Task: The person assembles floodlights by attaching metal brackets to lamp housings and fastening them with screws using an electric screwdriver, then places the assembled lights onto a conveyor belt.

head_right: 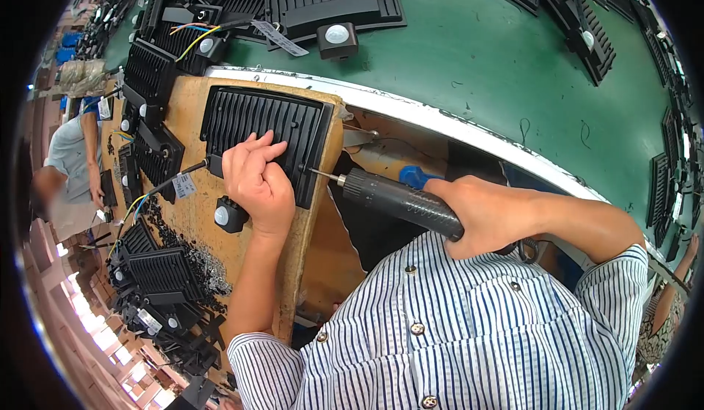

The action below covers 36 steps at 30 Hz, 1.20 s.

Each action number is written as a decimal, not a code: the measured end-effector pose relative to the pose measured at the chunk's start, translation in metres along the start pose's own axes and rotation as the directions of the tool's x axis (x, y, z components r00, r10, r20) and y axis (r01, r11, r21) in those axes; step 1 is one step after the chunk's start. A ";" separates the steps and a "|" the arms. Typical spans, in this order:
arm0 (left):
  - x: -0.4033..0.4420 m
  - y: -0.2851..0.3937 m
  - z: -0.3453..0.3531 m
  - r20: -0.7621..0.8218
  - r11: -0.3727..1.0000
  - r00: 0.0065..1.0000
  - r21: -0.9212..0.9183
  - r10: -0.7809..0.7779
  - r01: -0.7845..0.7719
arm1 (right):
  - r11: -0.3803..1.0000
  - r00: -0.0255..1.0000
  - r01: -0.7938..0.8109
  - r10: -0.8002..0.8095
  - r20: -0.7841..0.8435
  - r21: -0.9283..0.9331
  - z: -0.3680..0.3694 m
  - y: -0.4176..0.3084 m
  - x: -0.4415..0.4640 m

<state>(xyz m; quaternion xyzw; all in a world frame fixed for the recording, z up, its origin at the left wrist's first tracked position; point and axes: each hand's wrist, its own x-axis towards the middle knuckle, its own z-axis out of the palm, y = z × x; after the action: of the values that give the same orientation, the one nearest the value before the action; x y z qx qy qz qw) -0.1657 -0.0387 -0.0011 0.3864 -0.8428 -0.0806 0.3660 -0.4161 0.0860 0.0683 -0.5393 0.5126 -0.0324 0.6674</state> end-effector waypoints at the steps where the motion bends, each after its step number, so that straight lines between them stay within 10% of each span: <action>1: 0.000 -0.001 0.000 -0.007 1.000 1.000 -0.007 -0.001 0.001 | 0.998 0.999 0.046 -0.046 0.007 0.031 0.000 0.005 0.003; 12: 0.004 0.001 0.002 -0.026 1.000 1.000 -0.011 -0.002 0.001 | 0.957 0.958 -0.077 -0.006 0.286 0.279 -0.018 0.018 0.014; 17: 0.005 0.002 0.003 -0.035 1.000 0.999 -0.008 0.009 -0.009 | 0.667 0.873 -0.215 -0.195 0.447 0.713 -0.007 0.042 0.019; 24: 0.007 0.005 0.002 -0.040 1.000 0.999 0.007 0.022 -0.021 | 0.537 0.854 -0.256 -0.264 0.448 0.804 0.002 0.052 0.019; 29: 0.004 -0.005 0.001 -0.026 0.999 0.999 0.026 0.048 -0.047 | 0.658 0.916 -0.173 -0.165 0.365 0.733 0.001 0.048 0.018; 32: 0.006 0.000 -0.005 -0.011 0.998 0.999 0.045 0.039 -0.039 | 0.972 0.986 0.152 -0.161 0.039 0.180 0.012 0.038 -0.009; 36: 0.017 0.004 -0.016 0.011 0.996 0.997 -0.026 0.082 -0.082 | 0.969 0.947 0.248 -0.243 -0.209 0.001 0.020 0.066 -0.055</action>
<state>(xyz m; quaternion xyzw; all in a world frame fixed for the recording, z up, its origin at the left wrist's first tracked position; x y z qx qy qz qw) -0.1650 -0.0458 0.0212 0.3462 -0.8589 -0.0786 0.3690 -0.4609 0.1601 0.0518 -0.5833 0.5076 -0.1782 0.6085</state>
